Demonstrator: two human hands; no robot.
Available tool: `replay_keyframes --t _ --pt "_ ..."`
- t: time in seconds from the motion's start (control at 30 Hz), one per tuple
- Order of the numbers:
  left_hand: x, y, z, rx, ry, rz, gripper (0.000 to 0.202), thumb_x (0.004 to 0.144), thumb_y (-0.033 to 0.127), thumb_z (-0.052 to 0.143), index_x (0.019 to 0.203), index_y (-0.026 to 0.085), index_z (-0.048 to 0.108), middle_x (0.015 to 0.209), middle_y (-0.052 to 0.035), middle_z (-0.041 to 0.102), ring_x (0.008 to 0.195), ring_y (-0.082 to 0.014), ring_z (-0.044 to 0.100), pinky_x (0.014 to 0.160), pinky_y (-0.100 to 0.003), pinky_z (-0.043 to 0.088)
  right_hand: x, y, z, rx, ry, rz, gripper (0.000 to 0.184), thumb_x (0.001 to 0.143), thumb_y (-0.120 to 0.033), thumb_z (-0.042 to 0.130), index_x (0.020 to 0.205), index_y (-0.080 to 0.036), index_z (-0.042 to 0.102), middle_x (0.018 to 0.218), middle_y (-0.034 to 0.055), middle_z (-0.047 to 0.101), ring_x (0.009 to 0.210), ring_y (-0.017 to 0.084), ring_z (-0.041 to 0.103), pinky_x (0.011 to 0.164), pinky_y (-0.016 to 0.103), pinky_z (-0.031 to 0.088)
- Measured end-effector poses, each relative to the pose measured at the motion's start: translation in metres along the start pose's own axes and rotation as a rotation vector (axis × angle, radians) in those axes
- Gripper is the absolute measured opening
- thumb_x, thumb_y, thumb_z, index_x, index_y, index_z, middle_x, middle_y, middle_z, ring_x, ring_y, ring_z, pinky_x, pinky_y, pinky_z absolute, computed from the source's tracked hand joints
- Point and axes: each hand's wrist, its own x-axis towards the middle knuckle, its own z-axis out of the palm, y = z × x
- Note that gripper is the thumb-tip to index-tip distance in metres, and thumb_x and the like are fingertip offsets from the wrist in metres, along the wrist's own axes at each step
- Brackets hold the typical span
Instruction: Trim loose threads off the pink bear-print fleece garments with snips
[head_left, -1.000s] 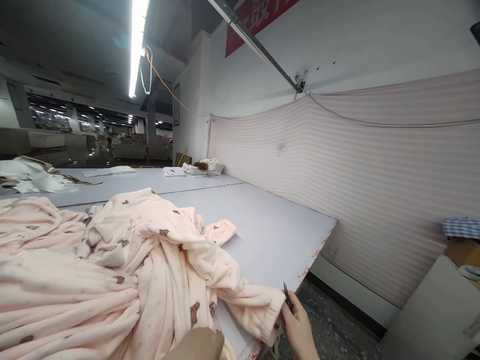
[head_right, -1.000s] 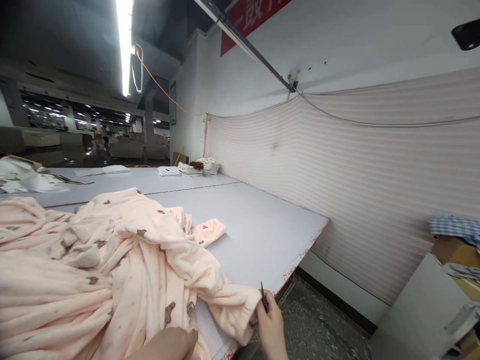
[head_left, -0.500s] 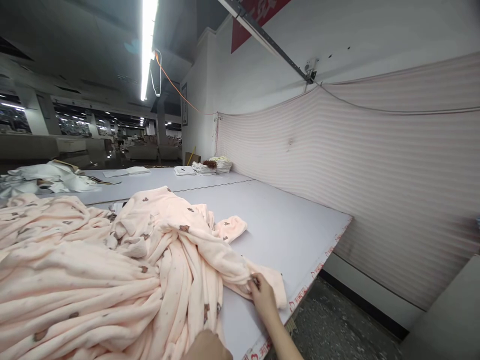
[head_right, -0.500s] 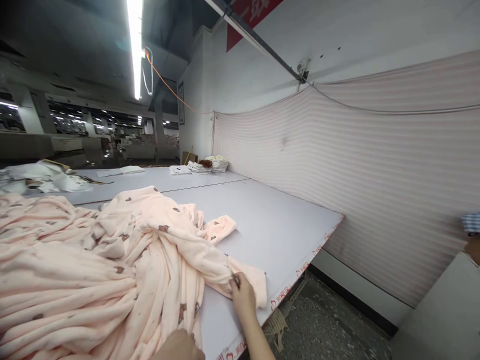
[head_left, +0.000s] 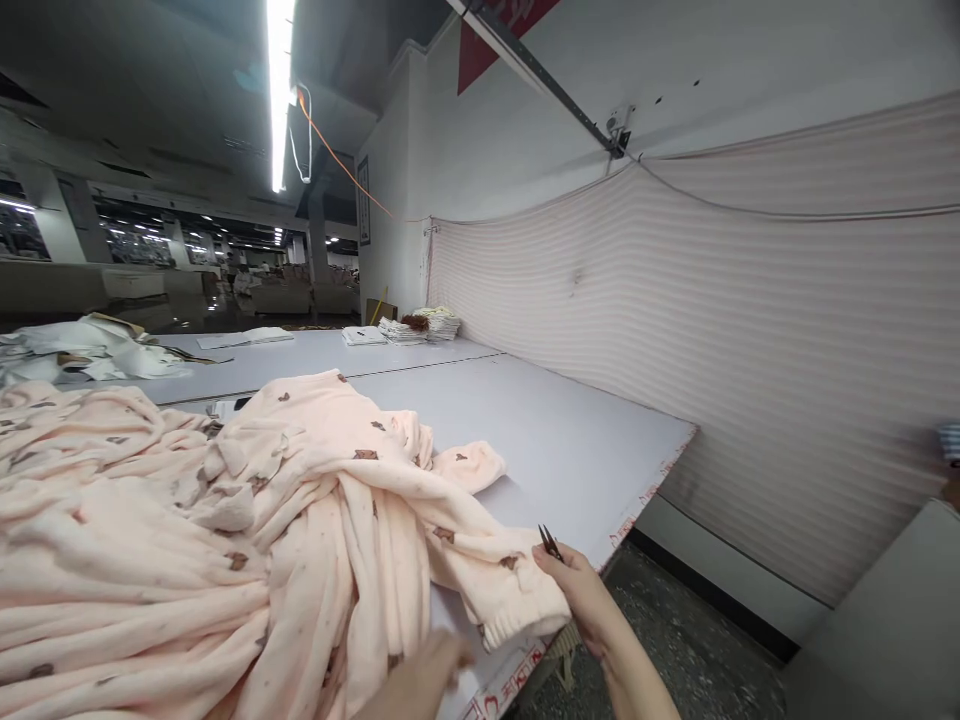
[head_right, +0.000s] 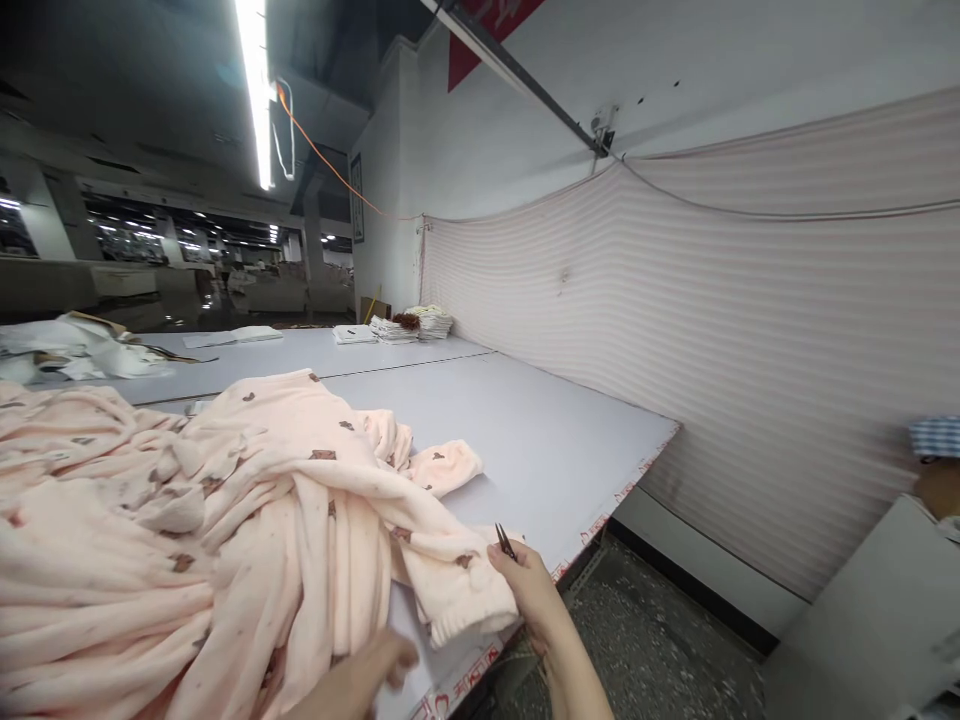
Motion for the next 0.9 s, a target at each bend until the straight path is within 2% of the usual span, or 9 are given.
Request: replay_keyframes --t 0.13,0.27,0.37,0.43,0.57,0.67,0.73,0.8,0.9 --pt "0.028 0.016 0.007 -0.027 0.285 0.046 0.048 0.071 0.02 0.064 0.116 0.02 0.045 0.112 -0.0117 0.057 0.104 -0.0289 0.054 0.089 -0.038 0.044 -0.007 0.009 0.01 0.007 0.025 -0.013 0.046 0.071 -0.055 0.067 0.085 -0.011 0.071 0.069 0.0079 0.071 0.066 0.023 0.068 0.061 0.031 0.052" --pt "0.037 0.014 0.016 -0.066 0.415 0.082 0.029 0.082 0.025 0.051 0.111 0.021 0.049 0.102 -0.0103 0.06 0.093 -0.0261 0.059 0.081 -0.036 0.047 -0.02 0.014 0.011 -0.048 0.134 -0.042 0.047 0.078 -0.055 0.061 0.101 -0.014 0.068 0.093 0.011 0.071 0.09 0.027 0.065 0.076 0.034 0.051" --pt "0.037 0.013 0.015 -0.181 0.515 0.007 0.026 0.081 0.028 0.053 0.106 0.021 0.051 0.1 -0.0075 0.061 0.083 -0.0223 0.06 0.071 -0.032 0.048 -0.042 0.015 0.017 -0.253 0.308 -0.224 0.046 0.079 -0.048 0.062 0.117 -0.023 0.062 0.123 0.0097 0.06 0.117 0.028 0.052 0.095 0.035 0.043" --pt "0.036 0.016 0.012 -0.232 0.528 0.001 0.029 0.079 0.026 0.053 0.108 0.021 0.05 0.1 -0.007 0.061 0.082 -0.0214 0.06 0.072 -0.032 0.048 -0.057 0.014 0.025 -0.401 0.308 -0.396 0.042 0.079 -0.04 0.061 0.12 -0.028 0.061 0.131 0.0078 0.053 0.121 0.027 0.05 0.095 0.032 0.043" --pt "0.033 0.02 0.01 -0.259 0.555 0.03 0.033 0.079 0.023 0.052 0.112 0.022 0.046 0.098 -0.0058 0.061 0.082 -0.0205 0.059 0.077 -0.033 0.047 -0.064 0.01 0.04 -0.454 0.085 -0.43 0.027 0.081 -0.027 0.054 0.104 -0.026 0.068 0.106 0.0069 0.065 0.094 0.022 0.063 0.077 0.025 0.05" --pt "0.03 0.019 0.017 -0.175 0.661 0.049 0.042 0.077 0.026 0.055 0.117 0.021 0.041 0.113 -0.0118 0.055 0.099 -0.026 0.055 0.083 -0.037 0.045 -0.055 0.016 0.046 -0.204 0.087 -0.288 0.021 0.082 -0.037 0.057 0.083 -0.02 0.068 0.074 0.0031 0.067 0.072 0.019 0.063 0.066 0.024 0.05" --pt "0.027 0.018 0.021 -0.153 0.66 -0.006 0.043 0.073 0.027 0.06 0.112 0.021 0.042 0.113 -0.0126 0.054 0.104 -0.0286 0.053 0.084 -0.039 0.045 -0.049 0.024 0.048 0.051 0.139 -0.185 0.031 0.079 -0.048 0.061 0.084 -0.018 0.068 0.072 0.0028 0.066 0.073 0.02 0.064 0.068 0.025 0.051" --pt "0.024 0.016 0.023 -0.195 0.582 -0.073 0.034 0.071 0.023 0.058 0.103 0.022 0.045 0.095 -0.0069 0.057 0.089 -0.0249 0.057 0.078 -0.036 0.047 -0.046 0.032 0.05 0.211 0.156 -0.119 0.037 0.075 -0.052 0.065 0.09 -0.018 0.068 0.077 0.0041 0.068 0.081 0.023 0.065 0.073 0.028 0.052" --pt "0.018 0.017 0.02 -0.246 0.563 -0.061 0.031 0.073 0.016 0.047 0.103 0.023 0.047 0.081 -0.0017 0.056 0.072 -0.0196 0.057 0.07 -0.031 0.048 -0.049 0.038 0.048 0.143 0.194 -0.138 0.036 0.074 -0.052 0.066 0.088 -0.018 0.066 0.08 0.0054 0.07 0.082 0.023 0.065 0.074 0.028 0.052"
